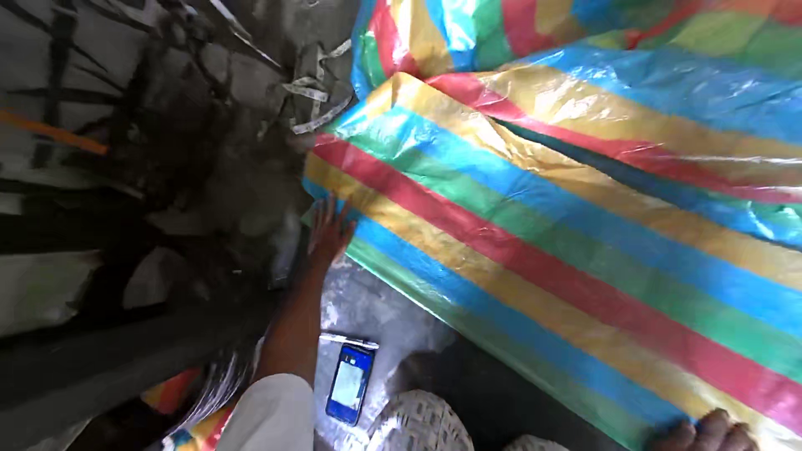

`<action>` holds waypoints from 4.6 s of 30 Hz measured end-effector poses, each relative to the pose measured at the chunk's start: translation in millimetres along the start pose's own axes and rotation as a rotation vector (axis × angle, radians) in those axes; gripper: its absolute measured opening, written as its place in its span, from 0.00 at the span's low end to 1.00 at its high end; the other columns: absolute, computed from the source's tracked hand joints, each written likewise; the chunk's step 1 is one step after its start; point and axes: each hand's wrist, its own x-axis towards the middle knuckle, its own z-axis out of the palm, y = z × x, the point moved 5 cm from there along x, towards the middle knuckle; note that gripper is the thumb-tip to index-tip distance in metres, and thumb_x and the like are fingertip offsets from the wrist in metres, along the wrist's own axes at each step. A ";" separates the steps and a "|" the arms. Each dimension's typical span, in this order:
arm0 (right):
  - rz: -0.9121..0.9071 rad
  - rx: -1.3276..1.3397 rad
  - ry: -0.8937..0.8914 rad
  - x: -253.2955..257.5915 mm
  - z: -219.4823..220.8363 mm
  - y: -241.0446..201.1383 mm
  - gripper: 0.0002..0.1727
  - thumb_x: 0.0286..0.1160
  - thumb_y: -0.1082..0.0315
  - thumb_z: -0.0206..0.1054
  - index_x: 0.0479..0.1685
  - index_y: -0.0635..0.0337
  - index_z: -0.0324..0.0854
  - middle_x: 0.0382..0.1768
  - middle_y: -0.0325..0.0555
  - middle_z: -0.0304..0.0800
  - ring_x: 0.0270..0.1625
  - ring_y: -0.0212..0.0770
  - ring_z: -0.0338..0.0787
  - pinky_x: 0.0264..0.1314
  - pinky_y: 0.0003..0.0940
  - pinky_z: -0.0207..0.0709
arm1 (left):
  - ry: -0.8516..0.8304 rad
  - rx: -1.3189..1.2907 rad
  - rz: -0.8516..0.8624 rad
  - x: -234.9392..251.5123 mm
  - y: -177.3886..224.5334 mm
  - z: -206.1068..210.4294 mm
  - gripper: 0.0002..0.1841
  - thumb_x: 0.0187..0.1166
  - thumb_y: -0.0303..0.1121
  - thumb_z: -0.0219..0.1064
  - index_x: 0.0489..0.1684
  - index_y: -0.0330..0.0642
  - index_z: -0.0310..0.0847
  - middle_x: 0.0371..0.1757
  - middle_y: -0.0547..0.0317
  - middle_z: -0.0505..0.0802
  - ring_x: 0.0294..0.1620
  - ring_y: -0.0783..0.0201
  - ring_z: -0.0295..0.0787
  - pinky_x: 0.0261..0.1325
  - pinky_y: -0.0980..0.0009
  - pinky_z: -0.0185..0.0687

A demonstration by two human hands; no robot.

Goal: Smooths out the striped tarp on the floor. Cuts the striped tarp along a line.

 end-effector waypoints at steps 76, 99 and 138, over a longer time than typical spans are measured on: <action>-0.460 0.157 -0.137 101.3 12.5 -438.4 0.34 0.91 0.43 0.42 0.94 0.44 0.58 0.94 0.55 0.51 0.95 0.61 0.50 0.90 0.74 0.36 | -0.129 -0.157 -0.253 295.0 204.2 -41.3 0.48 0.89 0.64 0.41 0.93 0.25 0.40 0.94 0.25 0.46 0.96 0.31 0.30 0.87 0.24 0.16; -0.448 0.141 -0.147 98.6 19.2 -435.4 0.35 0.91 0.41 0.40 0.96 0.38 0.51 0.96 0.48 0.45 0.97 0.55 0.42 0.92 0.70 0.28 | -0.003 -0.082 -0.128 273.9 115.0 -38.4 0.43 0.87 0.66 0.43 0.98 0.52 0.45 0.96 0.35 0.47 0.96 0.29 0.33 0.88 0.25 0.28; 0.086 0.025 -0.205 -13.1 -11.1 103.2 0.38 0.92 0.45 0.39 0.94 0.60 0.51 0.93 0.66 0.48 0.94 0.68 0.49 0.91 0.73 0.37 | -0.208 -0.059 -0.343 8.0 97.3 -10.4 0.45 0.88 0.57 0.52 0.98 0.46 0.31 0.95 0.27 0.35 0.92 0.19 0.23 0.83 0.19 0.29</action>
